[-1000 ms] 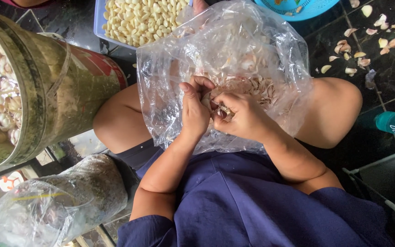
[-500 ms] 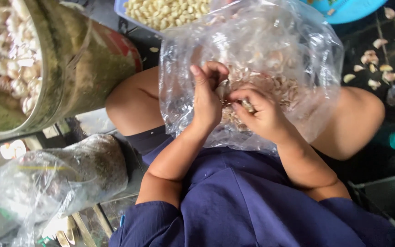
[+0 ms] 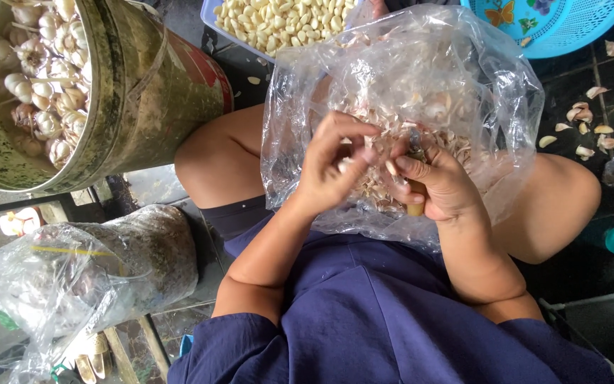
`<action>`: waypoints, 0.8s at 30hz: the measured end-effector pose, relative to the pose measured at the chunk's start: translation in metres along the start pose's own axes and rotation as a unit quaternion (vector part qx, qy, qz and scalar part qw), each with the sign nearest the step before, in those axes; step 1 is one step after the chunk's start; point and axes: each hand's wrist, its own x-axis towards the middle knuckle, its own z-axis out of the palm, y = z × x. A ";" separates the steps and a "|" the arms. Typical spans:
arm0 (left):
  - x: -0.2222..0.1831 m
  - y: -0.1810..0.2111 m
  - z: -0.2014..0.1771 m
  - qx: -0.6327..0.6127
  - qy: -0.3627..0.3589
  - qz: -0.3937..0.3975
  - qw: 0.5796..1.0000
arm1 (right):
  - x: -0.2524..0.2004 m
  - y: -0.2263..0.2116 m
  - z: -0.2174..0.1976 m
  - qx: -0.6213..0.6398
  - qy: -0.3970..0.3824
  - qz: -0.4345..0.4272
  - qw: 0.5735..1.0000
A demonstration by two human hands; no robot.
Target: The person sits cross-legged and peels garlic cloves by hand, removing the outer skins and placing the peeled cloves into a nearby container. Garlic skins are discarded into a plastic bag on the lap.
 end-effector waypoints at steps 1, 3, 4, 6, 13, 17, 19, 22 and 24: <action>0.000 0.012 0.004 -0.001 -0.001 0.000 1.000 | -0.001 -0.001 -0.001 0.000 0.001 -0.001 1.000; 0.001 0.035 0.010 0.049 -0.062 0.025 0.997 | -0.002 -0.001 -0.003 -0.040 0.019 0.003 0.999; 0.000 0.032 0.010 0.050 -0.063 0.024 0.996 | -0.003 0.000 -0.003 -0.038 0.019 0.003 0.999; -0.003 0.026 0.010 0.062 -0.045 0.016 0.997 | -0.006 0.003 -0.002 -0.078 0.049 -0.028 0.995; -0.010 0.018 0.014 0.006 0.001 -0.021 1.000 | -0.015 -0.015 0.022 -0.288 -0.037 -0.139 0.947; -0.016 0.006 0.009 -0.060 0.010 -0.069 0.996 | -0.017 -0.010 0.026 -0.398 -0.064 -0.237 0.884; -0.018 0.001 0.007 -0.060 0.004 -0.080 0.995 | -0.019 -0.009 0.029 -0.437 -0.073 -0.271 0.855; -0.017 -0.004 0.005 -0.056 -0.008 -0.050 0.997 | -0.016 -0.003 0.021 -0.477 -0.084 -0.292 0.824; -0.015 -0.003 0.004 -0.063 -0.026 -0.050 0.996 | -0.018 0.003 0.015 -0.491 -0.058 -0.295 0.818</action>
